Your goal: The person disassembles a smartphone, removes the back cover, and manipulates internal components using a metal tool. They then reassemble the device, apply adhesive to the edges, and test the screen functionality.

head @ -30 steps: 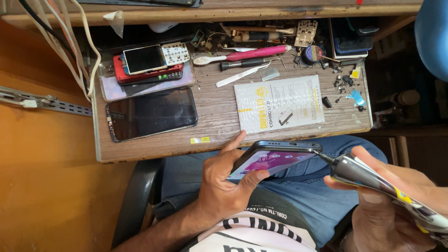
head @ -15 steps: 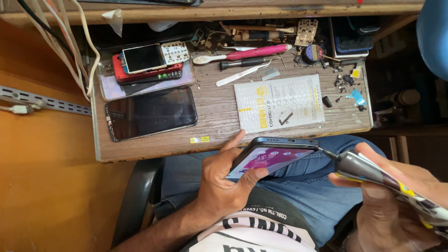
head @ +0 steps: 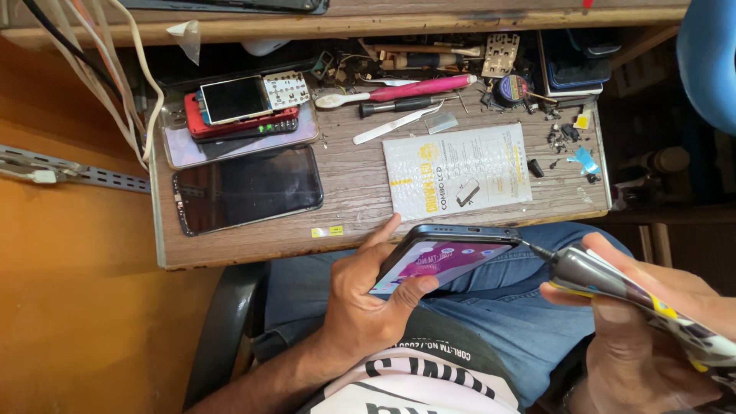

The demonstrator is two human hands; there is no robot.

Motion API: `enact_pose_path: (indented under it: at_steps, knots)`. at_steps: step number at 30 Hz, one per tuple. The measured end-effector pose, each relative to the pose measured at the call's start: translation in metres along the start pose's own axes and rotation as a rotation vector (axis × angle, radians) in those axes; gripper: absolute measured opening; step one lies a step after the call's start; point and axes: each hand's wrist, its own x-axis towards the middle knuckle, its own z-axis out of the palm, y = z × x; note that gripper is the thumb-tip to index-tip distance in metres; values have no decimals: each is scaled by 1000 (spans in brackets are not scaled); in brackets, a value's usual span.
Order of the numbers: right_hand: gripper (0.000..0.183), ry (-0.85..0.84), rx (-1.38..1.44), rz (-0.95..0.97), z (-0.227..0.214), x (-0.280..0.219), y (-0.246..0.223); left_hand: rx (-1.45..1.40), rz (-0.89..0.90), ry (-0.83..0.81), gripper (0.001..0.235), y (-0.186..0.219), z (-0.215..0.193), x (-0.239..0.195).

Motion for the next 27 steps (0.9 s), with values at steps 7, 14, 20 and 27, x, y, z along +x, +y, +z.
enact_pose_path:
  at_steps: [7,14,20,27]
  knots:
    - [52,-374,229,451,-11,52,-42,-130,-179,72,42,7,0,-2]
    - [30,21,1310,183,22,36,72,-349,-420,115,29,0,-8,5]
    - [28,-55,1207,287,53,70,74,-907,-426,154,30,-1,-20,16]
    - [37,-82,459,221,91,113,32,-1065,-462,137,40,1,-30,22]
